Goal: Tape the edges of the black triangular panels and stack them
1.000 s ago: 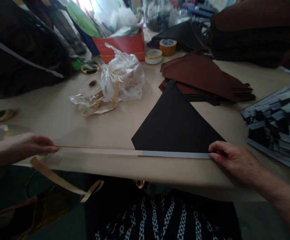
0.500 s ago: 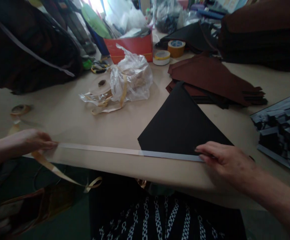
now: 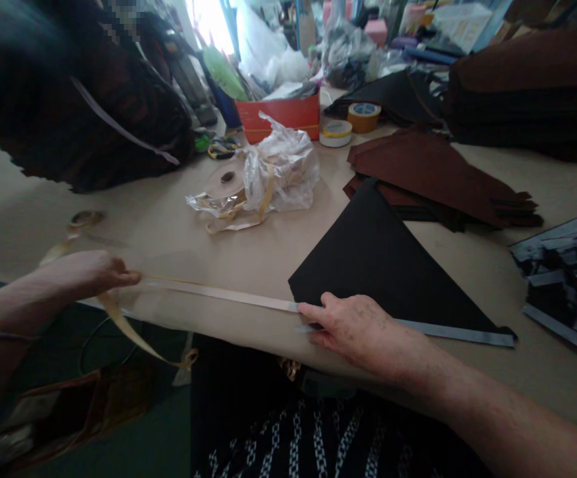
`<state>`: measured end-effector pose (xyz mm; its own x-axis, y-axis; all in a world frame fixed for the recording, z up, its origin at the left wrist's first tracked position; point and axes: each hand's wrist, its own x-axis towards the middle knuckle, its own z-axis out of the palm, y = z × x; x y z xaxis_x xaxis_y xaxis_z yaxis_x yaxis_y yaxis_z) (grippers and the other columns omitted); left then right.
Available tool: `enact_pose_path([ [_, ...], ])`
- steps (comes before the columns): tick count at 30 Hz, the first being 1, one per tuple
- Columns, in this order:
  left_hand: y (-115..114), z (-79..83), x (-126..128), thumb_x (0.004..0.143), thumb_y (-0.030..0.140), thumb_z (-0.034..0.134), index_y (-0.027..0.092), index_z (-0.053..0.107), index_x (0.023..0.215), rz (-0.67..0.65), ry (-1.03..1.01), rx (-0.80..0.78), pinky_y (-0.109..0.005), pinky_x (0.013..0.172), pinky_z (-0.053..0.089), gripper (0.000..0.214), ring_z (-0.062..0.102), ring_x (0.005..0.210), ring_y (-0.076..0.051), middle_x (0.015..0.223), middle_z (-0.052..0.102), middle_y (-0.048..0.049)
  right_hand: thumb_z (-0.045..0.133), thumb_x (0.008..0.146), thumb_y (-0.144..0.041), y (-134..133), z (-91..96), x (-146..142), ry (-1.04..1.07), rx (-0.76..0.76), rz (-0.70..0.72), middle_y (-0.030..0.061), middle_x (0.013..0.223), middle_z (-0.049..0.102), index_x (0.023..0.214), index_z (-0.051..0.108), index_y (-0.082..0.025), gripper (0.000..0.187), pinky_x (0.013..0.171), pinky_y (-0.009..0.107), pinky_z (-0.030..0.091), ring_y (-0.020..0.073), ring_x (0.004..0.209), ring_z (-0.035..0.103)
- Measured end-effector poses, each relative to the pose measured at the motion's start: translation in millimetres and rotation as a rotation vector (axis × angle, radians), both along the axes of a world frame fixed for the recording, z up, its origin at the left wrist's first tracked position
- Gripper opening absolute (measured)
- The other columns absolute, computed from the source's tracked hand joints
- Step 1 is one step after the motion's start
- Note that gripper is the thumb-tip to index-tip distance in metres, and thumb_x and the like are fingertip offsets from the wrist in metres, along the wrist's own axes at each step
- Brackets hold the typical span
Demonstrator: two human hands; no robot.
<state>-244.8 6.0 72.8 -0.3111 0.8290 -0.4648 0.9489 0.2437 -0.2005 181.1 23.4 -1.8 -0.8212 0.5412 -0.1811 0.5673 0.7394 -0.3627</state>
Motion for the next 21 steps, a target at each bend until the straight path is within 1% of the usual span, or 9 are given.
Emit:
enact_pose_path([
  [3, 1, 4.9, 31, 0.08, 0.03, 0.051, 0.01, 0.066, 0.08, -0.144, -0.003, 0.119, -0.025, 0.07, 0.035, 0.026, 0.052, 0.075, -0.018, 0.078, 0.061, -0.006, 0.04, 0.092, -0.035, 3, 7.9, -1, 0.169, -0.266, -0.15, 0.0033, 0.09, 0.062, 0.118, 0.048, -0.023, 0.03, 0.067, 0.027, 0.042, 0.0147, 0.074, 0.059],
  [5, -1, 1.3, 64, 0.084, 0.028, 0.045, 0.011, 0.064, 0.093, -0.246, -0.024, 0.213, -0.031, 0.084, 0.036, 0.027, 0.052, 0.092, -0.023, 0.099, 0.061, -0.0104, 0.032, 0.095, -0.032, 4, 8.8, -2, 0.265, -0.354, -0.281, 0.0021, 0.083, 0.06, 0.101, 0.05, -0.02, 0.023, 0.069, 0.026, 0.042, 0.0132, 0.072, 0.057],
  [6, -2, -2.8, 83, 0.087, 0.028, 0.041, 0.012, 0.062, 0.098, -0.292, -0.049, 0.246, -0.033, 0.09, 0.035, 0.029, 0.051, 0.099, -0.024, 0.106, 0.059, -0.0115, 0.03, 0.096, -0.031, 4, 8.3, -2, 0.301, -0.367, -0.327, 0.0012, 0.078, 0.058, 0.091, 0.05, -0.019, 0.023, 0.066, 0.026, 0.041, 0.0124, 0.068, 0.055],
  [8, -6, -14.6, 124, 0.088, 0.028, 0.044, 0.015, 0.063, 0.097, -0.403, -0.152, 0.265, -0.031, 0.093, 0.036, 0.024, 0.052, 0.1, -0.021, 0.106, 0.06, -0.0087, 0.033, 0.094, -0.03, 5, 6.7, -2, 0.359, -0.362, -0.37, 0.0005, 0.072, 0.055, 0.08, 0.05, -0.019, 0.025, 0.063, 0.025, 0.04, 0.0118, 0.065, 0.052],
  [10, -10, -28.5, 162, 0.088, 0.025, 0.045, 0.015, 0.063, 0.094, -0.528, -0.388, 0.298, -0.032, 0.088, 0.042, 0.021, 0.056, 0.093, -0.02, 0.1, 0.063, -0.0092, 0.04, 0.092, -0.029, 4, 5.8, -4, 0.418, -0.343, -0.378, 0.0013, 0.075, 0.055, 0.077, 0.055, -0.018, 0.023, 0.066, 0.025, 0.04, 0.0123, 0.07, 0.053],
  [13, -15, -46.4, 203, 0.086, 0.022, 0.048, 0.016, 0.063, 0.088, -0.591, -0.432, 0.287, -0.034, 0.08, 0.046, 0.016, 0.058, 0.085, -0.021, 0.09, 0.064, -0.0079, 0.047, 0.087, -0.027, 0, 4.9, -10, 0.446, -0.388, -0.422, 0.0015, 0.078, 0.058, 0.077, 0.063, -0.018, 0.02, 0.067, 0.025, 0.04, 0.0129, 0.074, 0.054],
  [16, -14, -55.5, 219, 0.085, 0.018, 0.046, 0.014, 0.061, 0.087, -0.579, -0.382, 0.299, -0.038, 0.072, 0.046, 0.016, 0.059, 0.079, -0.024, 0.086, 0.063, -0.0108, 0.05, 0.084, -0.027, -5, -0.3, -18, 0.402, -0.497, -0.499, -0.0001, 0.071, 0.06, 0.078, 0.064, -0.018, 0.018, 0.059, 0.024, 0.038, 0.0119, 0.064, 0.053],
  [19, -10, -56.4, 220, 0.084, 0.015, 0.045, 0.014, 0.061, 0.089, -0.574, -0.35, 0.296, -0.038, 0.069, 0.046, 0.017, 0.06, 0.077, -0.025, 0.081, 0.064, -0.0113, 0.054, 0.079, -0.024, -11, -8.7, -25, 0.37, -0.537, -0.562, -0.0016, 0.065, 0.059, 0.085, 0.064, -0.018, 0.013, 0.053, 0.023, 0.036, 0.0107, 0.057, 0.051],
  [21, -7, -54.7, 219, 0.083, 0.016, 0.046, 0.014, 0.062, 0.087, -0.585, -0.339, 0.275, -0.038, 0.069, 0.047, 0.017, 0.061, 0.076, -0.025, 0.078, 0.065, -0.0104, 0.056, 0.076, -0.021, -13, -12.7, -28, 0.348, -0.534, -0.59, -0.0027, 0.061, 0.057, 0.091, 0.063, -0.018, 0.017, 0.05, 0.022, 0.034, 0.0098, 0.054, 0.049],
])
